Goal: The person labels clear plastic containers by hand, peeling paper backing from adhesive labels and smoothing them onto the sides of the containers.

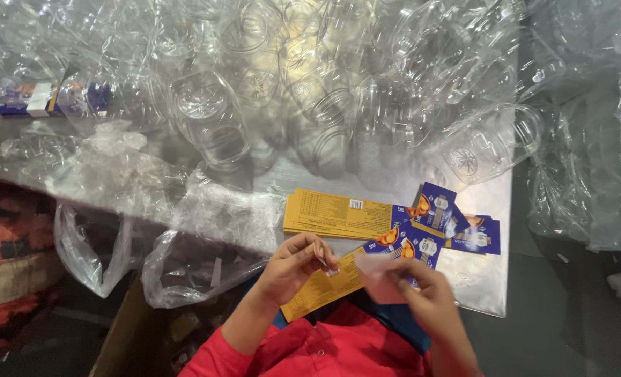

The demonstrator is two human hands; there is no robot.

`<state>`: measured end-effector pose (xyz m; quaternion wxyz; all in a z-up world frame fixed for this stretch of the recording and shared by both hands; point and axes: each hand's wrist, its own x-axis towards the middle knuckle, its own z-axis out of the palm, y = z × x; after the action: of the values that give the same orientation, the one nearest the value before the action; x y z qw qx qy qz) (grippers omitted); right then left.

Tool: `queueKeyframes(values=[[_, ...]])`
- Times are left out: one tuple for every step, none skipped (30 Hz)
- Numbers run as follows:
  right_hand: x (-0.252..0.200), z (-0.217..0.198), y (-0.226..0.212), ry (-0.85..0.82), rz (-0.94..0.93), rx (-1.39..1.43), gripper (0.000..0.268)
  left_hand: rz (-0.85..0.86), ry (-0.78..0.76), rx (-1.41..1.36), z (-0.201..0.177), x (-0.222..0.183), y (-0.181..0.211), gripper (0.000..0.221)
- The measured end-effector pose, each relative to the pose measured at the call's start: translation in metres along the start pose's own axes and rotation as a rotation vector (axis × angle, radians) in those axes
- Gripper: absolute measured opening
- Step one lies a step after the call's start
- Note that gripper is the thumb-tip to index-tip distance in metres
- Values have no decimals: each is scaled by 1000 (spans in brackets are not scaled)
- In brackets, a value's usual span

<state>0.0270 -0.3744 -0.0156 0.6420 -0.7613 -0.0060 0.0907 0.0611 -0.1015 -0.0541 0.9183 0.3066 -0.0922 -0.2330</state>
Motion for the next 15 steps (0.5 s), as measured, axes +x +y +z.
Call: queueKeyframes(values=[[-2,0,-7,102,3,60,24,48,-52,-86,4,0,5,18],[-6,3,-15,153,-50,-28,25,102,-100,169,14,1,7,30],[-12,8,-23,201,-104,-116,26,160,-144,426,28,4,4,45],[-18,11,-32,249,-158,-204,28,216,-188,683,43,8,2,61],[-25,13,-40,117,-326,-135,26,280,-223,793,55,12,1,57],[-31,12,-49,23,-409,-81,25,343,-258,904,66,16,1,52],[-36,8,-57,-21,-453,-44,24,407,-294,1014,75,23,0,48],[-40,3,-64,-12,-470,-35,23,523,-262,1210,79,33,0,40],[-42,-3,-69,64,-461,-50,22,633,-225,1405,80,44,-1,32],[-45,-9,-74,168,-451,-74,21,745,-185,1599,75,53,0,25],[-46,-16,-79,282,-432,-109,19,741,-140,1608,64,61,4,26],[-47,-25,-83,424,-423,-171,18,737,-95,1616,49,67,8,29],[-46,-32,-87,562,-417,-241,17,722,-72,1581,35,69,11,26],[-44,-40,-91,698,-403,-313,16,706,-50,1547,20,70,12,24],[-43,-45,-93,814,-388,-386,15,688,-24,1513,6,67,11,24]])
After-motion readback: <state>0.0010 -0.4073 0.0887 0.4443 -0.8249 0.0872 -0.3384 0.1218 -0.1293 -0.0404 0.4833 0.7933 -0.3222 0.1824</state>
